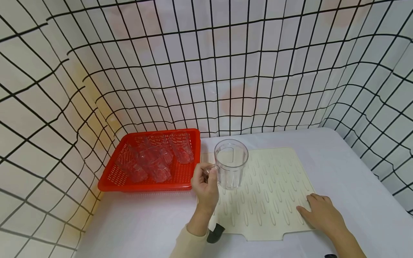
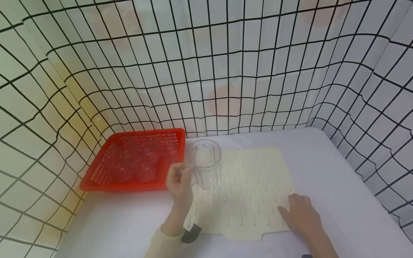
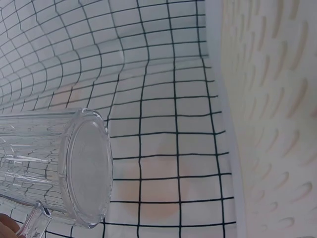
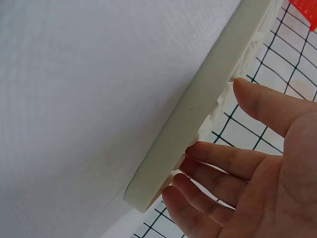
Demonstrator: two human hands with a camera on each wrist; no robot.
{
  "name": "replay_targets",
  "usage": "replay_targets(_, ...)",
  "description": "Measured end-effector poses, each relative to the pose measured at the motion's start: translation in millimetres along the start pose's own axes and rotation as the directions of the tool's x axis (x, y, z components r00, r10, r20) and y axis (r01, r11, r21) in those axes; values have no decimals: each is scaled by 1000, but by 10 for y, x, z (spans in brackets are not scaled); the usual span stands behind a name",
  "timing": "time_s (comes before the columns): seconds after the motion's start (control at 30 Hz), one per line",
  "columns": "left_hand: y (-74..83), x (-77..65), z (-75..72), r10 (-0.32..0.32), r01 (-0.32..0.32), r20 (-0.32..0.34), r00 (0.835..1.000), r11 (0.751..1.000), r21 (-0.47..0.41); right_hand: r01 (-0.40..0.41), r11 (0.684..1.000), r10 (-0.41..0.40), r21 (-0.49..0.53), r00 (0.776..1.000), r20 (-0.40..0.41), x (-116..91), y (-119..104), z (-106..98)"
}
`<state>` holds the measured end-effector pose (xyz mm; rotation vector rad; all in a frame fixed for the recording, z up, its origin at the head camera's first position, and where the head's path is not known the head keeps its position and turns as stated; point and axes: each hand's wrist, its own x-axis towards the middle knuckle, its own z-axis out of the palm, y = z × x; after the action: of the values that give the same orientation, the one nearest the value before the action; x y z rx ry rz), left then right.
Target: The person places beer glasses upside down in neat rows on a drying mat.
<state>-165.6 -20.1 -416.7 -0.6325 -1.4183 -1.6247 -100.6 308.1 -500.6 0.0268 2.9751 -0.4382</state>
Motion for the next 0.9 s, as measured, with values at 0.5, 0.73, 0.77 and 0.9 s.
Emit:
replay_targets(0.5, 14, -39, 59, 1, -1, 13, 1000, 1000, -5, -9, 1000, 9, 2, 1000, 8, -11, -66, -67)
replay_targets(0.73, 13, -38, 82, 23, -23, 33, 999, 1000, -15, -8, 1000, 8, -1, 1000, 4, -12, -50, -47)
replay_targets(0.77, 11, -39, 86, 27, -26, 33, 999, 1000, -12, -8, 1000, 8, -2, 1000, 2, -11, -52, -48)
replay_targets(0.9, 2, -47, 100, 38, -37, 35, 999, 999, -12, -8, 1000, 8, -1, 1000, 0, -7, -47, -39)
